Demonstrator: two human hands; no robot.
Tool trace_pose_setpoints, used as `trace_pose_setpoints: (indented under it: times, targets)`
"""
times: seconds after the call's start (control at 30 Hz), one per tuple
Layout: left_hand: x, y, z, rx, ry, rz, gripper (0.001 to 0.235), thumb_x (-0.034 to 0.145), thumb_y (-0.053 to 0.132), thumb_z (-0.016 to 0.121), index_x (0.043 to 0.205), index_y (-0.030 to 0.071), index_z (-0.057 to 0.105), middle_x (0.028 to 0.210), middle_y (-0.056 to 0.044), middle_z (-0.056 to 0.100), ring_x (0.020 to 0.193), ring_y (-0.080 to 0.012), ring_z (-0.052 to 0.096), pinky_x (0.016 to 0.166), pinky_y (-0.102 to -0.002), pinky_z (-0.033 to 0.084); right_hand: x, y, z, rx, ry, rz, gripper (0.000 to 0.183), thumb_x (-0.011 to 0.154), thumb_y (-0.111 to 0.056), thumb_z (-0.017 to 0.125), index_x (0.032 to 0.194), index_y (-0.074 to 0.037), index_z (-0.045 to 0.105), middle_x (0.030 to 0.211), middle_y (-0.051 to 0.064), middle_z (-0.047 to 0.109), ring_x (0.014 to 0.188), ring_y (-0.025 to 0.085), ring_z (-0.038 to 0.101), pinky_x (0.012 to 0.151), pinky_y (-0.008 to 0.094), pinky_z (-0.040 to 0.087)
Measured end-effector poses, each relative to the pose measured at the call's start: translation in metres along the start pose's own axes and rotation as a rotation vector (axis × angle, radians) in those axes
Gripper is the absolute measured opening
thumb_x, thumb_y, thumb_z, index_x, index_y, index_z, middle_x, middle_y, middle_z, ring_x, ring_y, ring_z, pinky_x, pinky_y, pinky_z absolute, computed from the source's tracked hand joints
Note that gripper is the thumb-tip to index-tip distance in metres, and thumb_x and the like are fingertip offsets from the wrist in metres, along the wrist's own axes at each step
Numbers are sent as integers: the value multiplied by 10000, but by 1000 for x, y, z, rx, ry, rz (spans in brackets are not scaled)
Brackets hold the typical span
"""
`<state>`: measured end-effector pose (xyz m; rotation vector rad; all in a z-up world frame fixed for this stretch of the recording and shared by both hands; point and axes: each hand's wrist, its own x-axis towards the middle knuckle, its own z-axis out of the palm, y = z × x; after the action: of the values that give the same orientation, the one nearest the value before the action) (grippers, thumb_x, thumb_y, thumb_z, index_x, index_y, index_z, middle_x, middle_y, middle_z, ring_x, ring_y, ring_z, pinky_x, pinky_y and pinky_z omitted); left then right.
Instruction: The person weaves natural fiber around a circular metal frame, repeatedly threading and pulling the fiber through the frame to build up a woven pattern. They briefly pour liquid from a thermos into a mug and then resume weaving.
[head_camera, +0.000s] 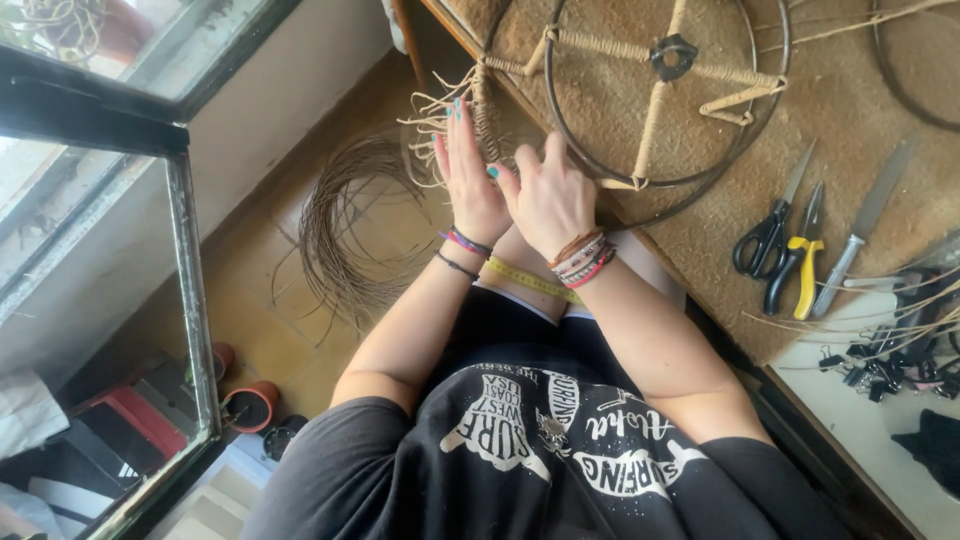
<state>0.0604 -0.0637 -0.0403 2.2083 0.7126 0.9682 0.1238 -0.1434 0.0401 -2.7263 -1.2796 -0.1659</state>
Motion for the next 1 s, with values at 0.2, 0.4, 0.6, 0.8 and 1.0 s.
trace_pose_setpoints:
  times: [0.2,0.4,0.6,0.8,1.0]
  targets:
    - [-3,-19,27,-162,111,-5,502,1177,279,306,1622,62,229,1679,-186,287,1586,-318,344,1361,-434,319,10,3,29,140,-114,-111,356,1077,-414,509,916,-100,551,941,146,511,501,388,637,366,506,449]
    - [-21,-44,36,28,114,157,472,1060,164,439,1504,9,468,1032,-167,710,802,-337,683,764,-408,568,11,17,61,360,-193,-140,399,1057,-443,443,880,-88,487,991,122,532,648,496,696,523,573,591]
    - [-36,-97,20,25,-374,178,996,687,150,732,1560,-64,301,1141,-238,699,1064,-353,694,1047,-467,437,5,18,17,442,-60,-193,401,1047,-418,565,885,-51,573,986,123,556,735,481,699,583,522,601]
    - [19,-82,-80,-199,-254,320,763,995,534,402,1522,-16,439,1551,-212,452,1486,-389,365,1231,-516,178,-55,38,0,173,-48,-172,237,1029,-313,592,1055,-83,643,1037,75,571,863,318,716,716,371,594]
    - [103,-14,-39,-267,-260,1065,526,1096,453,362,834,147,700,901,-54,660,956,-300,694,900,-478,540,-63,40,22,131,147,-176,142,1011,-294,651,1001,-153,662,974,15,594,823,238,694,690,336,588]
